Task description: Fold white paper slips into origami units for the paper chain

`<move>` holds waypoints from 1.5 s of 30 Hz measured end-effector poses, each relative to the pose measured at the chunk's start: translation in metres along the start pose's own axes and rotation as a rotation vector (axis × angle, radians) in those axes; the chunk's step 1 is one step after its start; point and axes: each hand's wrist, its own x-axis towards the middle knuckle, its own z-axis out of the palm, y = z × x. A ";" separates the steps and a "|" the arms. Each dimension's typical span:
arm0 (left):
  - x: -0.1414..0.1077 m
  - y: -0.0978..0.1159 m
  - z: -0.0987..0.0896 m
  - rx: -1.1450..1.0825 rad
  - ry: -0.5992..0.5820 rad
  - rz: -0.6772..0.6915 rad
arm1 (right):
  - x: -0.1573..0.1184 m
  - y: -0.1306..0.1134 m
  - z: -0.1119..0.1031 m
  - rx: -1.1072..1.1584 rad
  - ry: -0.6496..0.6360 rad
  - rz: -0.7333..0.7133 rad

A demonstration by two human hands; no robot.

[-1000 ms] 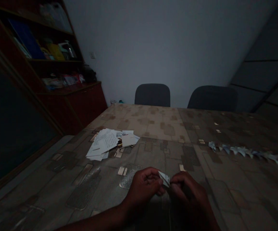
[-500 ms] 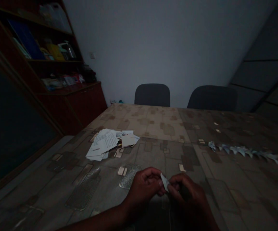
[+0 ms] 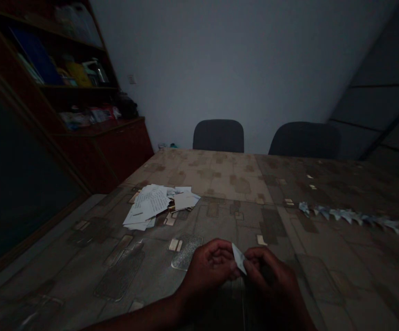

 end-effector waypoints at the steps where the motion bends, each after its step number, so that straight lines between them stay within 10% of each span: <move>1: 0.000 0.001 0.001 -0.007 0.005 -0.005 | 0.000 0.000 0.000 0.016 -0.001 0.021; 21: -0.002 0.000 -0.008 0.326 -0.014 0.119 | 0.002 -0.005 0.001 0.117 -0.140 0.066; 45: 0.004 0.009 -0.008 0.197 0.046 0.056 | 0.005 -0.001 0.001 0.159 -0.179 0.089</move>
